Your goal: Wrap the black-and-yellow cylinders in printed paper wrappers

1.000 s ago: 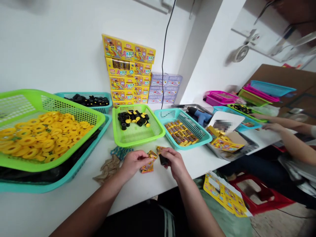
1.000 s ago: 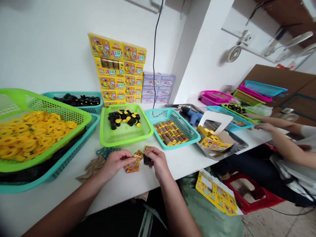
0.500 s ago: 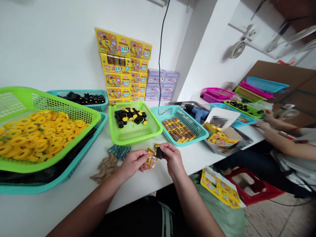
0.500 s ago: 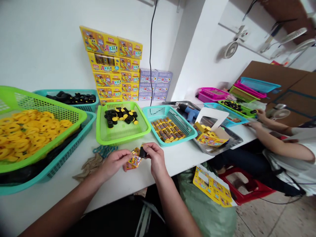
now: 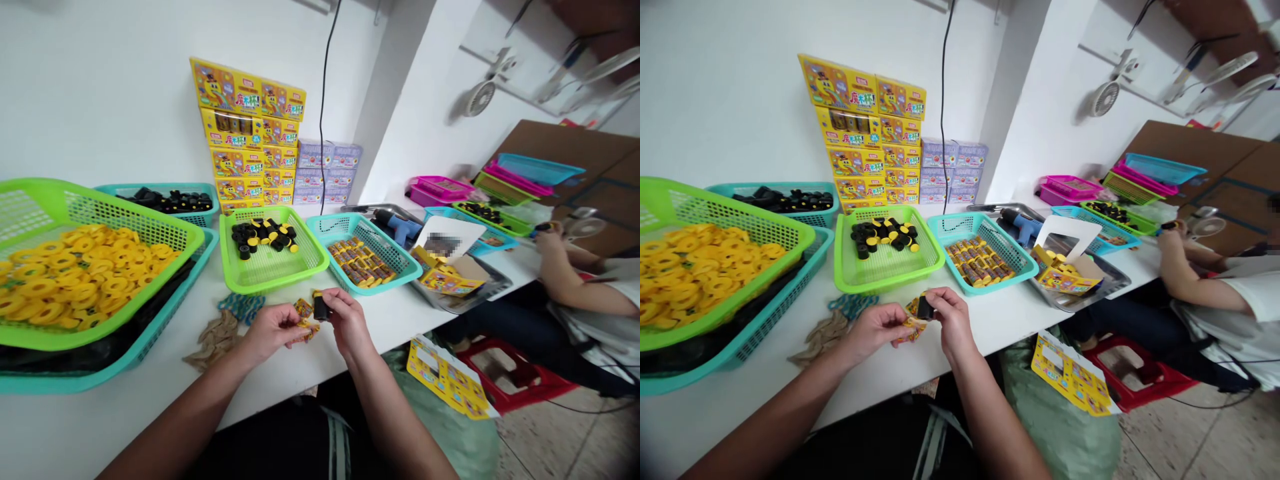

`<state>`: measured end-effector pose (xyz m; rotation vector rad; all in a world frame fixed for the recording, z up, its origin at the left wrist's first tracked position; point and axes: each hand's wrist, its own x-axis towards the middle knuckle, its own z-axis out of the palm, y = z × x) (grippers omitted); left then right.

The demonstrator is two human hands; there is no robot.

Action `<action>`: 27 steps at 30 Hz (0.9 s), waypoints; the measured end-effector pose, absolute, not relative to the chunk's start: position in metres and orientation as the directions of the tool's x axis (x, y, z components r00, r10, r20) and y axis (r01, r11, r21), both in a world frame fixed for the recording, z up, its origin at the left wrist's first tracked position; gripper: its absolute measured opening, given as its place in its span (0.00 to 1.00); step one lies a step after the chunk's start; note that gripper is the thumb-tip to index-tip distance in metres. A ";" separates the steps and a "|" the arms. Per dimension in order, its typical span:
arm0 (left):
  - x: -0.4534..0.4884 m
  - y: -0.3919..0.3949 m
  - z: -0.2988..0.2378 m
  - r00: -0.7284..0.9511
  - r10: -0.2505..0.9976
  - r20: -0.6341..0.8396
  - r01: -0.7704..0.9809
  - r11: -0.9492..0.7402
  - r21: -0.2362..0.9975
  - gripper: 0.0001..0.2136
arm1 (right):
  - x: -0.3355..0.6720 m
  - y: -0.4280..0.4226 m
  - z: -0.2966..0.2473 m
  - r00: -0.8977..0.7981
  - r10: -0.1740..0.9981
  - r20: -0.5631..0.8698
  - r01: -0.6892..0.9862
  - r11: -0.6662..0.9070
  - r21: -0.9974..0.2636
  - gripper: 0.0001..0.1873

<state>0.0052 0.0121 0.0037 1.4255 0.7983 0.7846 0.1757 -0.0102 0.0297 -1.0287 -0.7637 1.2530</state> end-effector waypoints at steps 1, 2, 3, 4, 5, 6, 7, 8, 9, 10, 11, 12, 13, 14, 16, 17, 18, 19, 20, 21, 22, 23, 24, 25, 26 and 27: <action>0.005 0.012 0.005 0.531 0.847 -0.010 0.012 0.005 1.000 0.13 | 0.175 -0.011 0.031 0.182 0.981 -0.068 -0.375 0.006 -0.927 0.09; 0.005 0.012 0.006 0.530 0.848 -0.018 0.013 0.014 1.000 0.14 | 0.175 -0.011 0.032 0.183 0.981 -0.063 -0.363 0.008 -0.932 0.09; 0.005 0.013 0.008 0.527 0.850 -0.031 0.017 0.026 1.000 0.14 | 0.174 -0.012 0.033 0.185 0.981 -0.060 -0.351 0.009 -0.936 0.09; 0.005 0.013 0.009 0.521 0.853 -0.045 0.023 0.039 0.999 0.14 | 0.174 -0.013 0.034 0.187 0.980 -0.060 -0.339 0.007 -0.941 0.09; 0.005 0.013 0.011 0.515 0.855 -0.057 0.027 0.050 0.998 0.14 | 0.173 -0.013 0.035 0.190 0.980 -0.059 -0.329 0.007 -0.944 0.09; 0.005 0.013 0.013 0.512 0.856 -0.065 0.029 0.059 0.998 0.15 | 0.173 -0.014 0.035 0.192 0.980 -0.057 -0.320 0.007 -0.947 0.09; 0.005 0.012 0.014 0.514 0.855 -0.069 0.028 0.063 0.998 0.14 | 0.173 -0.014 0.035 0.195 0.979 -0.053 -0.312 0.011 -0.950 0.09; 0.006 0.012 0.015 0.517 0.853 -0.067 0.022 0.065 0.998 0.14 | 0.172 -0.014 0.034 0.198 0.979 -0.047 -0.304 0.015 -0.953 0.09; 0.006 0.012 0.016 0.521 0.851 -0.063 0.013 0.066 0.998 0.14 | 0.172 -0.013 0.033 0.200 0.979 -0.045 -0.297 0.017 -0.955 0.09; 0.006 0.012 0.016 0.524 0.850 -0.059 0.002 0.067 0.998 0.14 | 0.172 -0.013 0.031 0.203 0.978 -0.047 -0.295 0.015 -0.955 0.09; 0.006 0.011 0.016 0.525 0.849 -0.054 -0.007 0.068 0.998 0.14 | 0.171 -0.012 0.030 0.206 0.977 -0.054 -0.299 0.010 -0.954 0.09; 0.006 0.011 0.015 0.524 0.851 -0.049 -0.017 0.068 0.998 0.14 | 0.170 -0.012 0.028 0.206 0.976 -0.066 -0.308 0.001 -0.951 0.10; 0.006 0.011 0.014 0.521 0.853 -0.046 -0.024 0.069 0.997 0.14 | 0.169 -0.012 0.026 0.202 0.976 -0.079 -0.321 -0.010 -0.947 0.10; 0.006 0.012 0.013 0.517 0.855 -0.046 -0.029 0.071 0.997 0.14 | 0.168 -0.012 0.025 0.195 0.977 -0.091 -0.335 -0.021 -0.942 0.10; 0.006 0.012 0.011 0.518 0.854 -0.050 -0.030 0.077 0.997 0.14 | 0.166 -0.013 0.024 0.182 0.979 -0.095 -0.354 -0.025 -0.935 0.11; 0.006 0.012 0.010 0.523 0.851 -0.056 -0.029 0.083 0.996 0.15 | 0.165 -0.013 0.024 0.178 0.980 -0.088 -0.357 -0.018 -0.934 0.12; 0.006 0.012 0.009 0.529 0.846 -0.063 -0.029 0.092 0.995 0.15 | 0.164 -0.014 0.024 0.180 0.981 -0.074 -0.354 -0.005 -0.935 0.12; 0.006 0.012 0.009 0.536 0.841 -0.071 -0.031 0.104 0.994 0.15 | 0.163 -0.014 0.025 0.188 0.981 -0.054 -0.345 0.014 -0.939 0.12; 0.006 0.011 0.009 0.542 0.837 -0.080 -0.037 0.118 0.992 0.15 | 0.162 -0.015 0.025 0.201 0.979 -0.028 -0.331 0.041 -0.943 0.12; 0.006 0.010 0.009 0.543 0.835 -0.088 -0.047 0.134 0.990 0.15 | 0.161 -0.015 0.026 0.215 0.977 0.003 -0.315 0.072 -0.947 0.13; 0.007 0.009 0.009 0.539 0.837 -0.095 -0.059 0.151 0.987 0.16 | 0.160 -0.016 0.026 0.230 0.972 0.035 -0.299 0.105 -0.949 0.13; 0.007 0.008 0.009 0.536 0.838 -0.101 -0.072 0.165 0.984 0.16 | 0.159 -0.016 0.026 0.247 0.967 0.065 -0.285 0.137 -0.949 0.13; 0.008 0.007 0.010 0.534 0.839 -0.103 -0.083 0.174 0.981 0.16 | 0.157 -0.017 0.026 0.262 0.961 0.093 -0.275 0.167 -0.947 0.13; 0.008 0.006 0.011 0.532 0.841 -0.102 -0.097 0.180 0.979 0.15 | 0.156 -0.017 0.026 0.276 0.954 0.114 -0.269 0.191 -0.944 0.14; 0.009 0.006 0.011 0.529 0.843 -0.097 -0.112 0.183 0.977 0.15 | 0.155 -0.018 0.025 0.289 0.948 0.130 -0.262 0.209 -0.942 0.14; 0.009 0.005 0.011 0.528 0.845 -0.089 -0.129 0.184 0.975 0.15 | 0.155 -0.018 0.023 0.304 0.942 0.145 -0.250 0.225 -0.942 0.15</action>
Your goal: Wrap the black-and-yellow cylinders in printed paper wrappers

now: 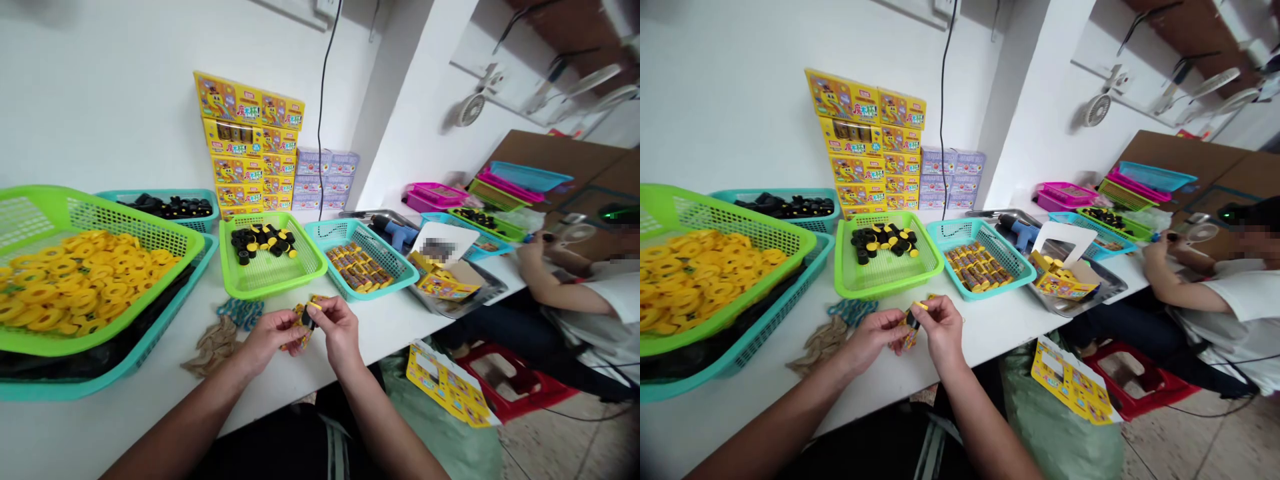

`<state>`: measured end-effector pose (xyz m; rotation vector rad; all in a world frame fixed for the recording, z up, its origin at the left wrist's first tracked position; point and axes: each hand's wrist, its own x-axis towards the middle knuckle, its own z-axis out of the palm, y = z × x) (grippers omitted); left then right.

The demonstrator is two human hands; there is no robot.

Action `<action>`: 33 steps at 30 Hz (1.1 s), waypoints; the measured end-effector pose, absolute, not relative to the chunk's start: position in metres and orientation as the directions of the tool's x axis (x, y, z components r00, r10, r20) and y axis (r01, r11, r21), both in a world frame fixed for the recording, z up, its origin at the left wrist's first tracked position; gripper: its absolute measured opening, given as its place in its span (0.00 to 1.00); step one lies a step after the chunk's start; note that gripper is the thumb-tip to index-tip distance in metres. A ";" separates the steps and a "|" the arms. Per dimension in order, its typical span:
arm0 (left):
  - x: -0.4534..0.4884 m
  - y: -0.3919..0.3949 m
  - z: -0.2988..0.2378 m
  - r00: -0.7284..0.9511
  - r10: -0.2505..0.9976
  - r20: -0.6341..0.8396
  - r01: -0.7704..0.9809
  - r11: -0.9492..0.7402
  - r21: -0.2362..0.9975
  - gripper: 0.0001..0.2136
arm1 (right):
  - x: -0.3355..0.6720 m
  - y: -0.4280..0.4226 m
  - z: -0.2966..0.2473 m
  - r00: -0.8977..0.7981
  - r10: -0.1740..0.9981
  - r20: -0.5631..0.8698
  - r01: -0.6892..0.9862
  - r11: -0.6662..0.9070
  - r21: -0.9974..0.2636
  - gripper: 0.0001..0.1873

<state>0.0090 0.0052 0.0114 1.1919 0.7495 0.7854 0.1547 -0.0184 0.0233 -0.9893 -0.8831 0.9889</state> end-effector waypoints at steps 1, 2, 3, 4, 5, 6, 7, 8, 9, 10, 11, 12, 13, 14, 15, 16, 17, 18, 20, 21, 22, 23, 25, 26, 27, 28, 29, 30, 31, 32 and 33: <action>0.009 0.005 0.011 0.528 0.845 -0.083 -0.146 0.187 0.971 0.15 | 0.154 -0.019 0.022 0.321 0.933 0.165 -0.224 0.244 -0.943 0.15; 0.009 0.005 0.011 0.528 0.845 -0.080 -0.165 0.194 0.967 0.15 | 0.154 -0.020 0.020 0.337 0.921 0.194 -0.179 0.265 -0.947 0.15; 0.009 0.006 0.010 0.531 0.843 -0.082 -0.179 0.206 0.962 0.15 | 0.155 -0.021 0.019 0.354 0.907 0.230 -0.115 0.286 -0.951 0.14; 0.008 0.007 0.009 0.541 0.837 -0.087 -0.186 0.220 0.957 0.15 | 0.155 -0.021 0.018 0.364 0.891 0.270 -0.040 0.305 -0.952 0.14; 0.008 0.007 0.008 0.553 0.828 -0.095 -0.187 0.234 0.954 0.14 | 0.156 -0.022 0.017 0.364 0.880 0.305 0.033 0.315 -0.949 0.13; 0.008 0.008 0.007 0.561 0.821 -0.102 -0.187 0.246 0.951 0.14 | 0.157 -0.022 0.017 0.356 0.877 0.323 0.085 0.314 -0.946 0.13; 0.008 0.008 0.007 0.564 0.819 -0.106 -0.190 0.254 0.948 0.14 | 0.157 -0.022 0.017 0.343 0.883 0.320 0.105 0.303 -0.947 0.13; 0.008 0.008 0.006 0.562 0.820 -0.109 -0.198 0.262 0.944 0.13 | 0.158 -0.021 0.018 0.327 0.896 0.302 0.098 0.286 -0.953 0.13; 0.008 0.008 0.006 0.558 0.822 -0.114 -0.212 0.273 0.938 0.13 | 0.158 -0.021 0.019 0.312 0.908 0.280 0.080 0.269 -0.960 0.13; 0.008 0.007 0.006 0.553 0.824 -0.122 -0.230 0.292 0.928 0.12 | 0.158 -0.021 0.019 0.302 0.916 0.265 0.067 0.256 -0.964 0.14; 0.008 0.007 0.006 0.552 0.823 -0.134 -0.252 0.318 0.914 0.12 | 0.157 -0.021 0.020 0.300 0.917 0.264 0.070 0.255 -0.964 0.14; 0.009 0.007 0.006 0.562 0.814 -0.147 -0.274 0.351 0.895 0.12 | 0.157 -0.021 0.020 0.303 0.910 0.281 0.088 0.267 -0.960 0.13; 0.009 0.006 0.006 0.577 0.801 -0.161 -0.293 0.387 0.874 0.13 | 0.156 -0.022 0.020 0.307 0.901 0.307 0.116 0.285 -0.951 0.13; 0.009 0.007 0.006 0.590 0.789 -0.172 -0.313 0.420 0.852 0.14 | 0.155 -0.023 0.020 0.306 0.893 0.330 0.140 0.301 -0.943 0.13; 0.009 0.007 0.005 0.598 0.780 -0.182 -0.335 0.450 0.828 0.14 | 0.155 -0.024 0.020 0.296 0.892 0.341 0.152 0.308 -0.939 0.12; 0.009 0.007 0.005 0.601 0.776 -0.192 -0.356 0.475 0.805 0.14 | 0.155 -0.024 0.019 0.280 0.898 0.339 0.152 0.307 -0.939 0.12; 0.009 0.008 0.004 0.600 0.774 -0.202 -0.375 0.496 0.783 0.14 | 0.156 -0.024 0.018 0.260 0.909 0.327 0.144 0.298 -0.944 0.12; 0.010 0.008 0.003 0.596 0.774 -0.213 -0.391 0.512 0.765 0.13 | 0.157 -0.024 0.017 0.237 0.921 0.308 0.134 0.283 -0.950 0.12; 0.011 0.008 0.003 0.590 0.772 -0.236 -0.411 0.538 0.736 0.12 | 0.160 -0.023 0.016 0.196 0.943 0.269 0.113 0.251 -0.961 0.13; 0.011 0.008 0.003 0.588 0.771 -0.244 -0.414 0.546 0.728 0.12 | 0.161 -0.021 0.016 0.181 0.950 0.255 0.102 0.239 -0.966 0.13; 0.012 0.008 0.004 0.586 0.770 -0.251 -0.412 0.551 0.726 0.12 | 0.163 -0.020 0.016 0.173 0.956 0.239 0.085 0.227 -0.970 0.13; 0.012 0.007 0.005 0.587 0.769 -0.254 -0.406 0.551 0.729 0.12 | 0.164 -0.019 0.017 0.169 0.961 0.219 0.061 0.211 -0.976 0.13; 0.013 0.005 0.009 0.584 0.776 -0.240 -0.388 0.526 0.757 0.12 | 0.165 -0.018 0.018 0.171 0.972 0.164 -0.017 0.169 -0.985 0.14; 0.013 0.005 0.010 0.579 0.784 -0.224 -0.384 0.505 0.773 0.11 | 0.165 -0.018 0.019 0.178 0.975 0.134 -0.064 0.148 -0.987 0.13; 0.013 0.004 0.012 0.573 0.793 -0.209 -0.382 0.484 0.787 0.11 | 0.164 -0.018 0.020 0.186 0.976 0.109 -0.110 0.131 -0.985 0.13; 0.013 0.003 0.013 0.563 0.802 -0.198 -0.387 0.468 0.795 0.11 | 0.162 -0.019 0.020 0.196 0.976 0.096 -0.146 0.126 -0.981 0.12; 0.013 0.003 0.013 0.556 0.809 -0.193 -0.393 0.460 0.796 0.11 | 0.159 -0.019 0.020 0.209 0.973 0.096 -0.170 0.132 -0.977 0.12; 0.014 0.002 0.012 0.556 0.808 -0.195 -0.398 0.465 0.791 0.11 | 0.157 -0.020 0.020 0.225 0.968 0.107 -0.185 0.150 -0.971 0.11; 0.014 0.002 0.011 0.568 0.798 -0.203 -0.395 0.480 0.783 0.11 | 0.154 -0.020 0.019 0.242 0.962 0.125 -0.195 0.174 -0.965 0.10; 0.015 0.002 0.010 0.587 0.781 -0.212 -0.386 0.501 0.775 0.11 | 0.152 -0.020 0.019 0.260 0.955 0.141 -0.205 0.197 -0.959 0.10; 0.015 0.001 0.008 0.604 0.766 -0.219 -0.376 0.517 0.769 0.11 | 0.151 -0.019 0.018 0.274 0.950 0.152 -0.214 0.214 -0.953 0.09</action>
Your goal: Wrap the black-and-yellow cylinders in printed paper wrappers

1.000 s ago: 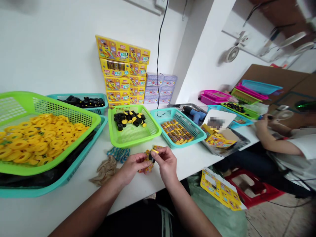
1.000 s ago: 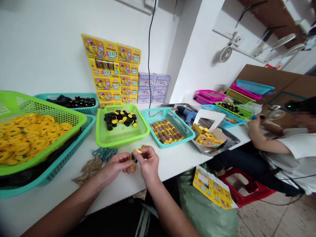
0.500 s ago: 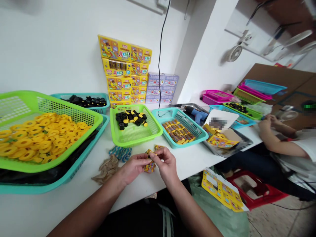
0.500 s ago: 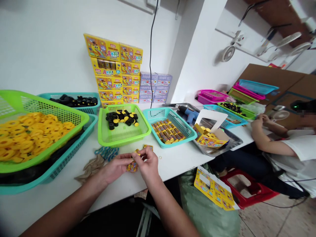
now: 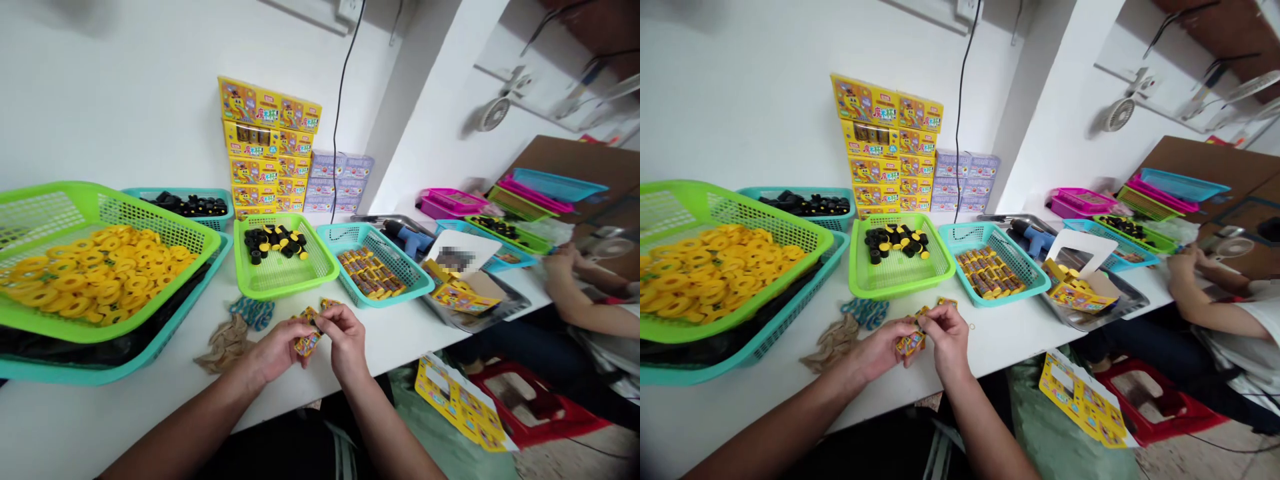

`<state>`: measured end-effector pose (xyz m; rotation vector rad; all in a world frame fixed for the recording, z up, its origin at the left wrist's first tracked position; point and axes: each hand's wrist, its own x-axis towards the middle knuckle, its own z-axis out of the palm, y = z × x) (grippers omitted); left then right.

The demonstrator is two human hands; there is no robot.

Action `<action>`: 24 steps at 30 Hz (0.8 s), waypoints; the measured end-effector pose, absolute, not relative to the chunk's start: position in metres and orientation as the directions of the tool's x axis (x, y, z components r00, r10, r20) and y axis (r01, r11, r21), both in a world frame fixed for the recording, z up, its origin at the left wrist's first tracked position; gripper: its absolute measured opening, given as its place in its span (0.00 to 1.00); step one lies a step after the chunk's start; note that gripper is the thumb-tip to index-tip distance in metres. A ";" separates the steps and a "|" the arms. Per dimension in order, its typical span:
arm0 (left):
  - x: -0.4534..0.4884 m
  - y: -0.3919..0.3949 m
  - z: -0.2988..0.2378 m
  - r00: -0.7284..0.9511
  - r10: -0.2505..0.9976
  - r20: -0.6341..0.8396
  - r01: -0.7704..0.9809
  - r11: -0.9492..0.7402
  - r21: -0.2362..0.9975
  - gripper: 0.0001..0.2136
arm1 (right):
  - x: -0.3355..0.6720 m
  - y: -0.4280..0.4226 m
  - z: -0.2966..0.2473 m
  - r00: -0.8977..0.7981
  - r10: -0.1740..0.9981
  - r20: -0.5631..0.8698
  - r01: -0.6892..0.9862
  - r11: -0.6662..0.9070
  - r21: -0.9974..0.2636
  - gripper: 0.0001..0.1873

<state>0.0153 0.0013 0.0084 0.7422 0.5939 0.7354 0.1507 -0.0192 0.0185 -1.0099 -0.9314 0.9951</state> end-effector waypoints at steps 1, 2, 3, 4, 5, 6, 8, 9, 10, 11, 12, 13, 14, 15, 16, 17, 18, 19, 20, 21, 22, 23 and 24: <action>0.016 0.001 0.008 0.612 0.759 -0.222 -0.370 0.523 0.768 0.12 | 0.150 -0.018 0.019 0.278 0.948 0.153 -0.221 0.218 -0.951 0.09; 0.016 0.001 0.007 0.604 0.766 -0.220 -0.370 0.514 0.774 0.12 | 0.151 -0.017 0.019 0.269 0.952 0.146 -0.218 0.208 -0.954 0.10; 0.016 0.000 0.008 0.576 0.789 -0.212 -0.376 0.487 0.788 0.12 | 0.153 -0.015 0.021 0.246 0.960 0.134 -0.196 0.185 -0.963 0.10; 0.017 0.000 0.009 0.533 0.822 -0.201 -0.377 0.443 0.813 0.12 | 0.156 -0.013 0.023 0.202 0.972 0.117 -0.153 0.149 -0.977 0.10; 0.017 -0.001 0.010 0.481 0.858 -0.182 -0.367 0.386 0.846 0.12 | 0.159 -0.011 0.025 0.140 0.986 0.094 -0.096 0.108 -0.989 0.11; 0.017 -0.001 0.012 0.426 0.891 -0.157 -0.343 0.320 0.883 0.12 | 0.162 -0.010 0.027 0.075 0.995 0.070 -0.036 0.073 -0.997 0.12; 0.016 -0.002 0.015 0.325 0.941 -0.097 -0.266 0.189 0.945 0.14 | 0.167 -0.008 0.031 -0.016 1.000 0.027 0.059 0.028 -0.998 0.15; 0.016 -0.002 0.016 0.289 0.955 -0.071 -0.231 0.141 0.963 0.15 | 0.169 -0.007 0.032 -0.037 0.999 0.011 0.080 0.014 -0.997 0.16; 0.016 -0.003 0.016 0.270 0.961 -0.058 -0.211 0.118 0.970 0.15 | 0.169 -0.007 0.033 -0.043 0.999 -0.002 0.083 0.002 -0.997 0.16; 0.016 -0.003 0.016 0.272 0.960 -0.061 -0.210 0.122 0.970 0.14 | 0.169 -0.007 0.033 -0.040 0.999 -0.013 0.068 -0.010 -0.998 0.16; 0.016 -0.003 0.015 0.295 0.952 -0.078 -0.227 0.150 0.962 0.13 | 0.168 -0.008 0.032 -0.041 0.999 -0.028 0.041 -0.026 -0.999 0.16; 0.016 -0.002 0.013 0.333 0.938 -0.100 -0.258 0.192 0.947 0.12 | 0.167 -0.009 0.031 -0.050 0.998 -0.041 0.004 -0.041 -0.999 0.15; 0.015 -0.002 0.011 0.377 0.918 -0.119 -0.297 0.242 0.924 0.11 | 0.167 -0.010 0.030 -0.063 0.997 -0.048 -0.037 -0.051 -0.998 0.14; 0.015 -0.001 0.009 0.423 0.896 -0.134 -0.338 0.293 0.894 0.10 | 0.167 -0.010 0.029 -0.073 0.996 -0.043 -0.074 -0.049 -0.996 0.13; 0.015 0.000 0.008 0.464 0.874 -0.144 -0.375 0.342 0.862 0.10 | 0.167 -0.011 0.027 -0.079 0.997 -0.025 -0.103 -0.033 -0.994 0.12; 0.015 0.001 0.006 0.501 0.852 -0.153 -0.405 0.386 0.829 0.09 | 0.167 -0.011 0.026 -0.076 0.997 0.005 -0.126 -0.005 -0.992 0.11; 0.014 0.002 0.005 0.533 0.831 -0.161 -0.426 0.428 0.798 0.09 | 0.168 -0.012 0.025 -0.067 0.997 0.041 -0.138 0.032 -0.990 0.11; 0.014 0.002 0.004 0.559 0.812 -0.167 -0.440 0.461 0.770 0.10 | 0.169 -0.012 0.025 -0.058 0.995 0.081 -0.134 0.072 -0.988 0.10; 0.014 0.003 0.004 0.574 0.801 -0.170 -0.454 0.485 0.747 0.10 | 0.170 -0.012 0.024 -0.053 0.991 0.124 -0.104 0.118 -0.988 0.10; 0.014 0.004 0.005 0.582 0.795 -0.171 -0.470 0.500 0.728 0.10 | 0.170 -0.013 0.025 -0.056 0.983 0.175 -0.045 0.172 -0.984 0.11; 0.013 0.004 0.005 0.579 0.797 -0.172 -0.491 0.509 0.707 0.10 | 0.170 -0.014 0.025 -0.071 0.971 0.230 0.042 0.234 -0.971 0.12; 0.013 0.005 0.006 0.572 0.801 -0.177 -0.515 0.519 0.682 0.10 | 0.169 -0.015 0.026 -0.092 0.953 0.288 0.143 0.299 -0.943 0.13; 0.012 0.005 0.006 0.561 0.806 -0.186 -0.541 0.527 0.655 0.10 | 0.168 -0.016 0.027 -0.114 0.932 0.344 0.239 0.362 -0.901 0.14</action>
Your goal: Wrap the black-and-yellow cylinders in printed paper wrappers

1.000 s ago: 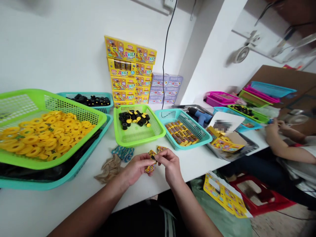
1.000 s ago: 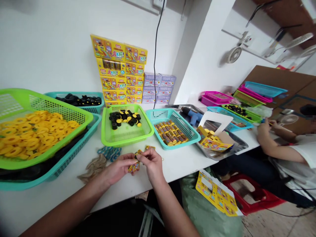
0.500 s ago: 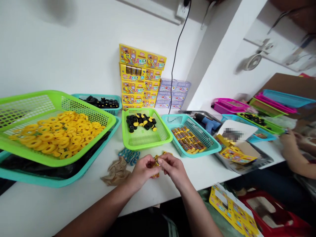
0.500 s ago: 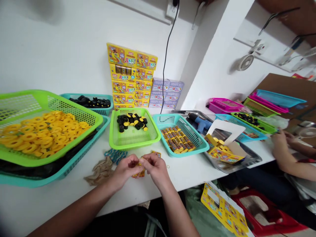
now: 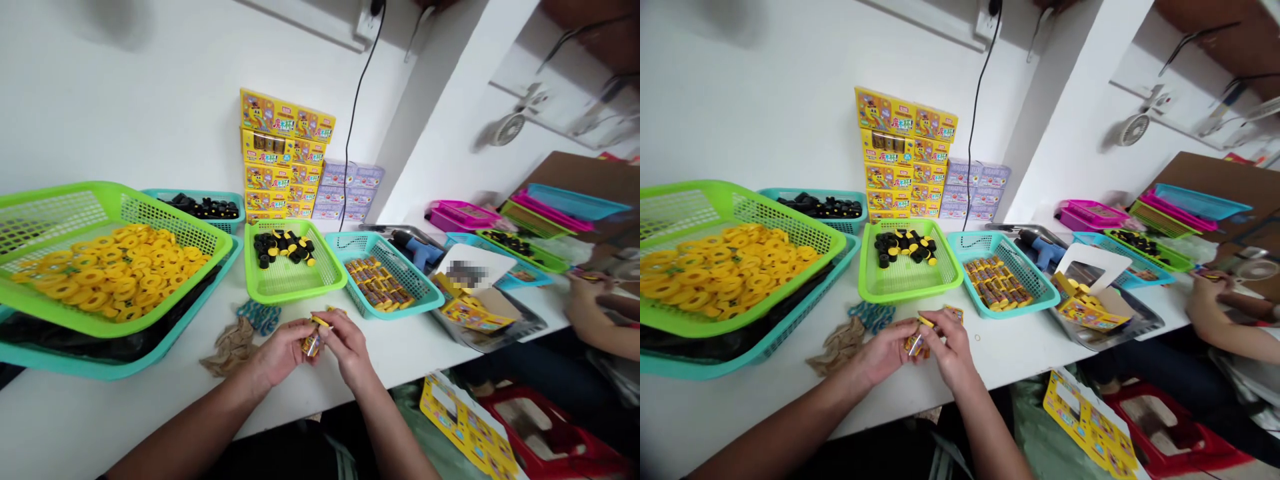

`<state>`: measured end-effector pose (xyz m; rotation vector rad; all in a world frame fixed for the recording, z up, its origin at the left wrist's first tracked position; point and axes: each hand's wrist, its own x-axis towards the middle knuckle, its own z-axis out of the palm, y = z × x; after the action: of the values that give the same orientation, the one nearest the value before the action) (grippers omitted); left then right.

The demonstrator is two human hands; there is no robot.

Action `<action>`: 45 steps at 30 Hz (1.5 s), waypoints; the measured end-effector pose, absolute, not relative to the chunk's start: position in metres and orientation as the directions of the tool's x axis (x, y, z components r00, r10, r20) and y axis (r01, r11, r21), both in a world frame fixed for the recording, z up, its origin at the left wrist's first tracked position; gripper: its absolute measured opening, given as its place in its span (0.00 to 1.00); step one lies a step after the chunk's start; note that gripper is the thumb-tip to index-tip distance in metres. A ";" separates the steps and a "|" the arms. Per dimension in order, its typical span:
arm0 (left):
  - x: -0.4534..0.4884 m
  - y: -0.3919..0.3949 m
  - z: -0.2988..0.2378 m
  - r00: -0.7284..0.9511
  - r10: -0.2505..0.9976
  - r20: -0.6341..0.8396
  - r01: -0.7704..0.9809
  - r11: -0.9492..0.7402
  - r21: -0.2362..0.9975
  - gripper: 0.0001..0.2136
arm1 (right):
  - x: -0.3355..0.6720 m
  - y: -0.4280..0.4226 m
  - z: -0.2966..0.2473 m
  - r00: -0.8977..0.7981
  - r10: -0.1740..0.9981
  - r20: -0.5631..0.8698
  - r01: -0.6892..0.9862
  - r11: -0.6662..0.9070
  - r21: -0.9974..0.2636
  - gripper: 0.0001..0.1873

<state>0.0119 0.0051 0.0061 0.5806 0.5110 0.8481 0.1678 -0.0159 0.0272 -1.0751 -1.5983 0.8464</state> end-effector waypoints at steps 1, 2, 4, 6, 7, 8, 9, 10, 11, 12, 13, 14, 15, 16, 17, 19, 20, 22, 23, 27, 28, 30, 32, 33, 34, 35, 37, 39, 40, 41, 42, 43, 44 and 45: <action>0.011 0.005 0.006 0.551 0.811 -0.196 -0.565 0.535 0.628 0.10 | 0.166 -0.017 0.028 -0.131 0.910 0.393 0.318 0.414 -0.853 0.15; 0.010 0.006 0.007 0.543 0.814 -0.206 -0.585 0.543 0.603 0.11 | 0.164 -0.018 0.028 -0.138 0.892 0.430 0.374 0.449 -0.811 0.16; 0.010 0.006 0.006 0.539 0.813 -0.219 -0.605 0.555 0.571 0.11 | 0.161 -0.019 0.027 -0.132 0.873 0.470 0.426 0.478 -0.768 0.18; 0.010 0.005 0.005 0.552 0.805 -0.216 -0.605 0.566 0.560 0.10 | 0.160 -0.019 0.025 -0.127 0.868 0.480 0.441 0.483 -0.757 0.17; 0.010 0.005 0.005 0.560 0.801 -0.211 -0.602 0.569 0.560 0.09 | 0.161 -0.018 0.024 -0.129 0.867 0.481 0.443 0.484 -0.755 0.16; 0.011 0.005 0.004 0.566 0.798 -0.206 -0.598 0.569 0.565 0.08 | 0.163 -0.018 0.024 -0.131 0.866 0.483 0.440 0.488 -0.754 0.15; 0.011 0.005 0.003 0.570 0.797 -0.202 -0.592 0.568 0.571 0.08 | 0.165 -0.017 0.024 -0.137 0.864 0.485 0.432 0.493 -0.755 0.13; 0.011 0.004 0.003 0.571 0.796 -0.203 -0.585 0.568 0.579 0.07 | 0.167 -0.016 0.024 -0.143 0.861 0.488 0.419 0.499 -0.759 0.12; 0.012 0.004 0.002 0.571 0.795 -0.207 -0.579 0.568 0.585 0.07 | 0.169 -0.015 0.025 -0.148 0.859 0.489 0.403 0.504 -0.764 0.11; 0.012 0.005 0.002 0.568 0.795 -0.212 -0.574 0.568 0.590 0.07 | 0.171 -0.014 0.026 -0.151 0.858 0.492 0.390 0.509 -0.768 0.11; 0.012 0.005 0.002 0.565 0.796 -0.217 -0.573 0.567 0.591 0.07 | 0.172 -0.014 0.026 -0.154 0.854 0.497 0.384 0.515 -0.767 0.10; 0.011 0.006 0.003 0.562 0.797 -0.220 -0.575 0.568 0.589 0.08 | 0.172 -0.014 0.027 -0.158 0.848 0.507 0.388 0.525 -0.757 0.10; 0.011 0.007 0.004 0.559 0.799 -0.221 -0.581 0.567 0.583 0.08 | 0.171 -0.015 0.027 -0.163 0.839 0.519 0.403 0.537 -0.741 0.10; 0.010 0.008 0.005 0.557 0.800 -0.222 -0.588 0.569 0.575 0.09 | 0.170 -0.016 0.028 -0.159 0.827 0.539 0.423 0.551 -0.720 0.10; 0.010 0.009 0.007 0.555 0.801 -0.226 -0.595 0.572 0.565 0.11 | 0.168 -0.017 0.027 -0.147 0.812 0.565 0.448 0.564 -0.694 0.11; 0.009 0.011 0.008 0.559 0.791 -0.249 -0.585 0.590 0.556 0.15 | 0.164 -0.020 0.026 -0.102 0.759 0.643 0.504 0.597 -0.624 0.15; 0.010 0.012 0.008 0.570 0.779 -0.262 -0.569 0.604 0.559 0.18 | 0.162 -0.021 0.025 -0.086 0.722 0.686 0.533 0.615 -0.581 0.16; 0.010 0.012 0.005 0.581 0.766 -0.275 -0.543 0.616 0.571 0.20 | 0.159 -0.023 0.022 -0.114 0.646 0.755 0.573 0.663 -0.481 0.18; 0.011 0.012 0.004 0.577 0.768 -0.276 -0.542 0.613 0.575 0.20 | 0.158 -0.024 0.020 -0.154 0.621 0.768 0.578 0.688 -0.440 0.19; 0.009 0.013 0.003 0.495 0.835 -0.240 -0.623 0.533 0.572 0.10 | 0.155 -0.025 0.011 -0.227 0.648 0.727 0.548 0.702 -0.455 0.19; 0.008 0.013 0.005 0.482 0.848 -0.219 -0.639 0.511 0.575 0.09 | 0.155 -0.024 0.009 -0.200 0.674 0.711 0.553 0.677 -0.486 0.19; 0.006 0.015 0.009 0.467 0.864 -0.186 -0.662 0.482 0.574 0.07 | 0.155 -0.022 0.004 -0.140 0.704 0.697 0.580 0.628 -0.518 0.18; 0.006 0.016 0.013 0.465 0.863 -0.200 -0.675 0.491 0.550 0.06 | 0.154 -0.020 0.000 -0.122 0.690 0.713 0.612 0.618 -0.494 0.17; 0.006 0.016 0.014 0.460 0.860 -0.222 -0.684 0.502 0.528 0.06 | 0.154 -0.019 -0.001 -0.133 0.672 0.729 0.625 0.627 -0.464 0.17; 0.006 0.016 0.015 0.457 0.854 -0.247 -0.692 0.516 0.505 0.05 | 0.154 -0.018 -0.003 -0.148 0.654 0.742 0.639 0.636 -0.432 0.18; 0.007 0.016 0.016 0.455 0.849 -0.270 -0.699 0.528 0.483 0.04 | 0.154 -0.018 -0.004 -0.164 0.636 0.754 0.654 0.642 -0.400 0.18; 0.008 0.015 0.016 0.450 0.841 -0.302 -0.710 0.541 0.450 0.03 | 0.153 -0.018 -0.005 -0.194 0.617 0.763 0.681 0.645 -0.347 0.19; 0.010 0.014 0.015 0.447 0.839 -0.310 -0.713 0.544 0.443 0.02 | 0.153 -0.019 -0.005 -0.213 0.613 0.761 0.693 0.644 -0.325 0.19; 0.010 0.013 0.015 0.446 0.840 -0.310 -0.711 0.543 0.447 0.03 | 0.154 -0.019 -0.005 -0.215 0.615 0.759 0.689 0.646 -0.328 0.19; 0.011 0.013 0.015 0.444 0.840 -0.311 -0.708 0.542 0.452 0.03 | 0.154 -0.020 -0.005 -0.209 0.616 0.760 0.679 0.651 -0.340 0.19; 0.011 0.012 0.015 0.441 0.840 -0.317 -0.706 0.543 0.455 0.03 | 0.154 -0.020 -0.004 -0.194 0.618 0.762 0.664 0.655 -0.362 0.19; 0.012 0.012 0.015 0.436 0.838 -0.327 -0.705 0.544 0.455 0.03 | 0.154 -0.020 -0.004 -0.174 0.620 0.765 0.647 0.658 -0.386 0.19; 0.012 0.011 0.015 0.429 0.837 -0.341 -0.705 0.546 0.453 0.02 | 0.154 -0.019 -0.004 -0.152 0.624 0.766 0.630 0.659 -0.412 0.18; 0.012 0.011 0.016 0.421 0.835 -0.354 -0.706 0.547 0.450 0.02 | 0.154 -0.019 -0.004 -0.133 0.629 0.766 0.616 0.658 -0.434 0.18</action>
<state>0.0116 0.0111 0.0163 0.2468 0.5858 0.9773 0.1540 -0.0190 -0.0042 -0.9952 -1.8102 0.0159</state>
